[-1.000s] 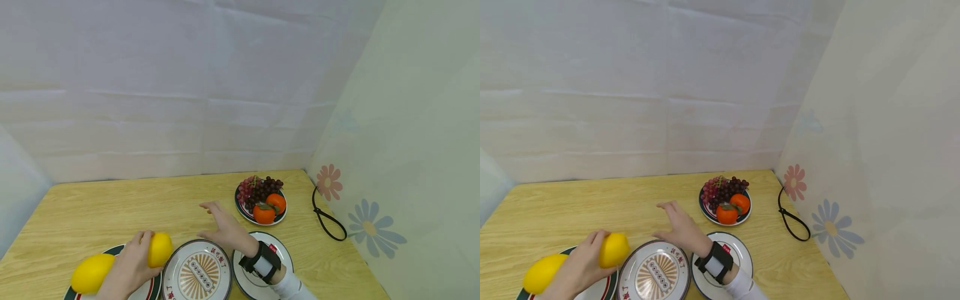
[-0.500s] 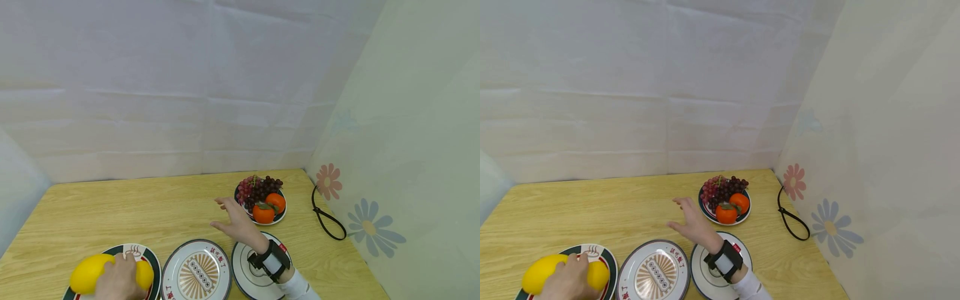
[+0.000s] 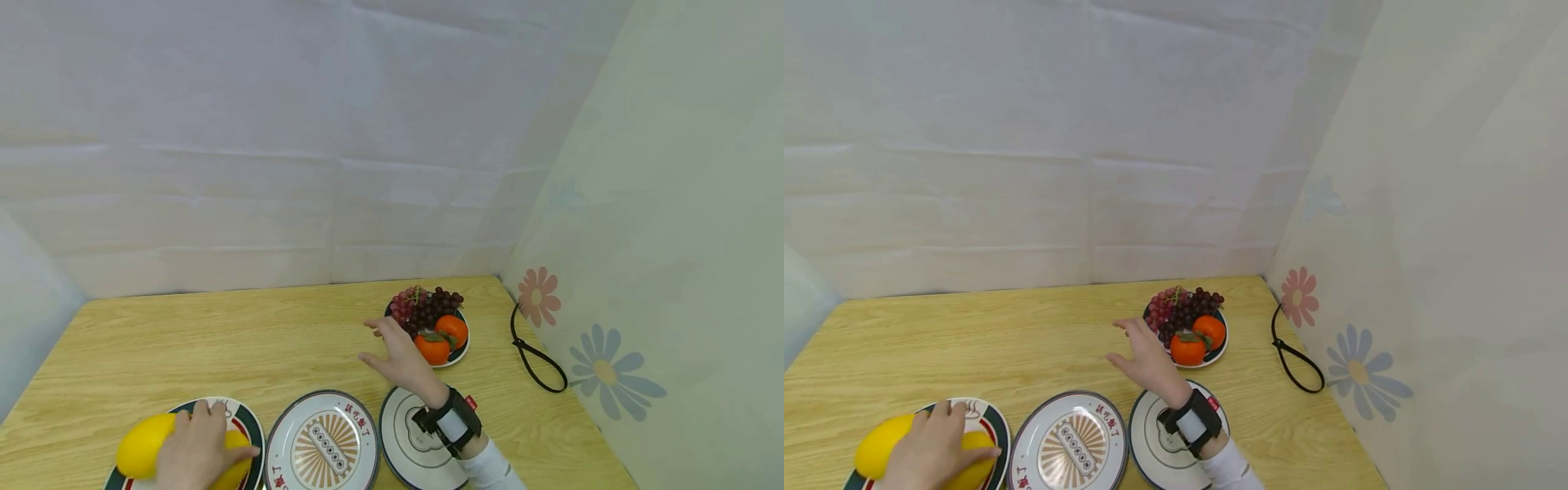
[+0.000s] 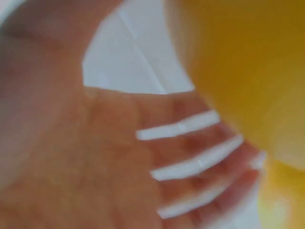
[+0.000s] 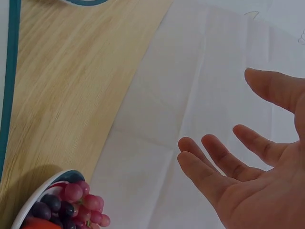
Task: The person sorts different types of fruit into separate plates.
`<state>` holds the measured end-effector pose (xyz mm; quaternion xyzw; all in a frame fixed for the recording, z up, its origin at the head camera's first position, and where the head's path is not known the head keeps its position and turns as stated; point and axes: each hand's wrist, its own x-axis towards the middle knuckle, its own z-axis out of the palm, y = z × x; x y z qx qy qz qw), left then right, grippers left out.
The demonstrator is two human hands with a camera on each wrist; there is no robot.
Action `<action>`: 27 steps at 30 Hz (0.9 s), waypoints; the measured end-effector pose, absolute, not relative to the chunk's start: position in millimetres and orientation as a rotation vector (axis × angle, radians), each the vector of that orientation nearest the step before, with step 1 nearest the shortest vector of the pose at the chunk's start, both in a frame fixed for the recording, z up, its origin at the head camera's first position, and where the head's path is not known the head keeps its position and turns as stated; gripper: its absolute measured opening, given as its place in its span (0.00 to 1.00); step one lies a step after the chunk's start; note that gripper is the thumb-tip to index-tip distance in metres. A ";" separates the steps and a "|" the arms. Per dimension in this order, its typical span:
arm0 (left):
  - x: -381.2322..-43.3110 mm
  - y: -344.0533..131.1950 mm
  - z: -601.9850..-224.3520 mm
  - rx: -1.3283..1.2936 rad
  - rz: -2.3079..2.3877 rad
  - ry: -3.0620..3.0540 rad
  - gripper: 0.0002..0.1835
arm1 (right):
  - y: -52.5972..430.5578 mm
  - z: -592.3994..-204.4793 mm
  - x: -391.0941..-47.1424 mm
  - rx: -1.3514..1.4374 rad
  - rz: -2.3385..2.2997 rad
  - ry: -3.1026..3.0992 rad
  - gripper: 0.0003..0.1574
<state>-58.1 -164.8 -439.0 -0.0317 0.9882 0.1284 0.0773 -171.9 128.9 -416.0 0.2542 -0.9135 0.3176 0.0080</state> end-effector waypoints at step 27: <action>-73.9 -145.0 -406.4 0.236 0.603 3.249 0.39 | 214.1 -467.9 -195.5 0.370 0.135 -2.930 0.38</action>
